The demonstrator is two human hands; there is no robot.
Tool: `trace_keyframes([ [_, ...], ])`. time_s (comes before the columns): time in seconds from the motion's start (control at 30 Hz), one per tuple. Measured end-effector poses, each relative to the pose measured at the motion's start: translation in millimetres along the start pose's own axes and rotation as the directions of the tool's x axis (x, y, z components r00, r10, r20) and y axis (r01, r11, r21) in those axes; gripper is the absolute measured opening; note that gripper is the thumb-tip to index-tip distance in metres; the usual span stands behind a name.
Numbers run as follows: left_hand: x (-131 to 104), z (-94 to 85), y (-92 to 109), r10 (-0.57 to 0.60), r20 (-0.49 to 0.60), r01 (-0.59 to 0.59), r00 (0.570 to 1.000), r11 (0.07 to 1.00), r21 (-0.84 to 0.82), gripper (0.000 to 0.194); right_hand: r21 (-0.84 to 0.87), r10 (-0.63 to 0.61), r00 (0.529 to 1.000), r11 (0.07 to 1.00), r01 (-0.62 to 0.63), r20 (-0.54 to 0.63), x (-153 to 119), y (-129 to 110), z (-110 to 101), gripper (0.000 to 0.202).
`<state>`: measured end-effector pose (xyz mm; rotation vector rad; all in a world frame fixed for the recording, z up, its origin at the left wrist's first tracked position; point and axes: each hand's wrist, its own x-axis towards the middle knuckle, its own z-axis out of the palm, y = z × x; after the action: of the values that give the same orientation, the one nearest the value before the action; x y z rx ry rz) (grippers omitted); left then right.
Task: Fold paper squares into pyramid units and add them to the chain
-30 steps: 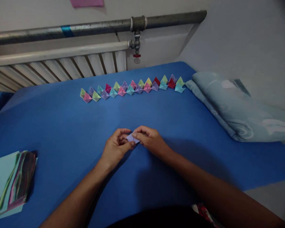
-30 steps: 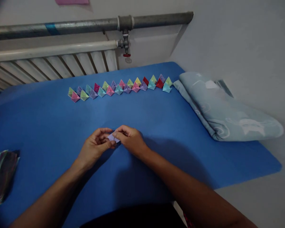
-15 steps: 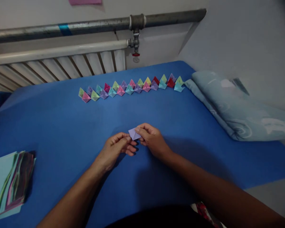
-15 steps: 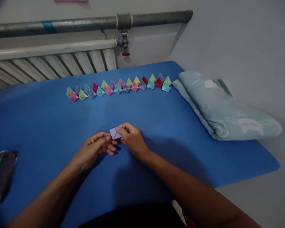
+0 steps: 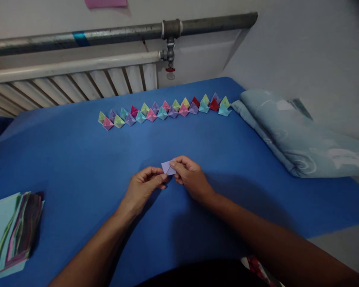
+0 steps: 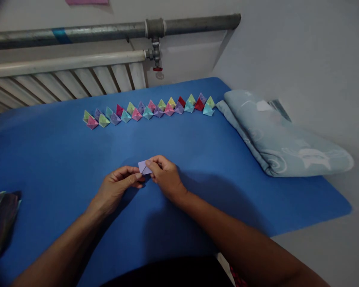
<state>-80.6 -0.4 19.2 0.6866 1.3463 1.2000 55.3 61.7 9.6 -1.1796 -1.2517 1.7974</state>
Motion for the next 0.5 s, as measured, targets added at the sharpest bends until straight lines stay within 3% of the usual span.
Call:
trace_keyframes([
  [0.5,1.0,-0.8,-0.8,-0.097,-0.077,0.09,0.992,0.992,-0.09,0.021,-0.1,-0.044,0.999,0.994,0.045,0.017,-5.3,-0.6,2.5,0.015],
])
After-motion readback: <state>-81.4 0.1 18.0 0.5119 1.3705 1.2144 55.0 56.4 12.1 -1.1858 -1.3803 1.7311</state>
